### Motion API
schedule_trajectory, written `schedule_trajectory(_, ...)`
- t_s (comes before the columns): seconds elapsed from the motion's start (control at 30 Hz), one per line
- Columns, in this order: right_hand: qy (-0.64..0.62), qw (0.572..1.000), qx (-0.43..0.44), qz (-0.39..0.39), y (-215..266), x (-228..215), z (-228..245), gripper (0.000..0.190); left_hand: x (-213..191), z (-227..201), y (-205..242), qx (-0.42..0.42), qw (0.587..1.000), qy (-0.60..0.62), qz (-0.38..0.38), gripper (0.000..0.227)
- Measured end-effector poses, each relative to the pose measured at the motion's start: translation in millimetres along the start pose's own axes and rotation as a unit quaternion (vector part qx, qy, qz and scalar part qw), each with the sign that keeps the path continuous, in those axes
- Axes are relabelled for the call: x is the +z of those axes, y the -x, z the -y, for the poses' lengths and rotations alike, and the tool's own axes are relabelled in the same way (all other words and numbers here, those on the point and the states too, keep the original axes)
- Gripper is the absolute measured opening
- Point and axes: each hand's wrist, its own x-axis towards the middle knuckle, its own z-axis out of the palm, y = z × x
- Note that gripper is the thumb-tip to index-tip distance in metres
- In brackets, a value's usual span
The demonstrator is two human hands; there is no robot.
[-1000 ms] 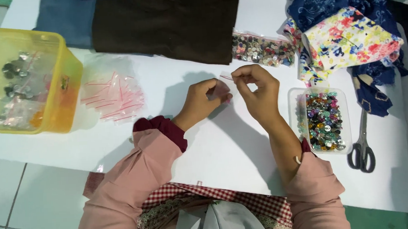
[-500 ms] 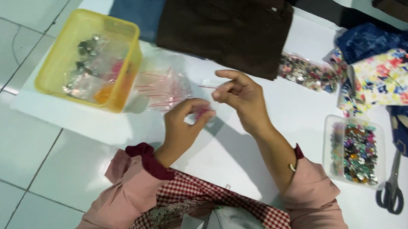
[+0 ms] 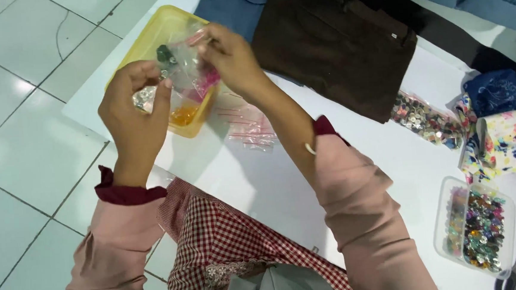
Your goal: Sorting small colorful buttons from a container and placing them into small plastic bags.
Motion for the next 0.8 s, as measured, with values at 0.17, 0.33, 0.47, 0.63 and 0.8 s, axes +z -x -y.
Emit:
schedule_trajectory(0.17,0.244,0.966,0.077,0.028,-33,28,-4,0.032,7,29,-14,0.079,0.994,-0.038,0.058,0.02)
schedule_trajectory(0.33,0.373,0.914,0.111,0.118,-38,41,-21,0.028,25,57,-19,0.073,0.978,-0.121,0.15,0.035)
schedule_trajectory(0.47,0.49,0.864,0.064,0.096,-36,44,-27,0.032,27,51,-28,-0.058,0.939,-0.186,0.283,0.027)
schedule_trajectory(0.63,0.575,0.816,-0.021,0.059,-38,37,-40,0.017,31,52,-36,-0.158,0.872,-0.239,0.397,0.032)
schedule_trajectory(0.8,0.669,0.725,0.068,0.148,-34,45,-37,0.015,37,57,-36,-0.175,0.845,-0.276,0.424,0.037)
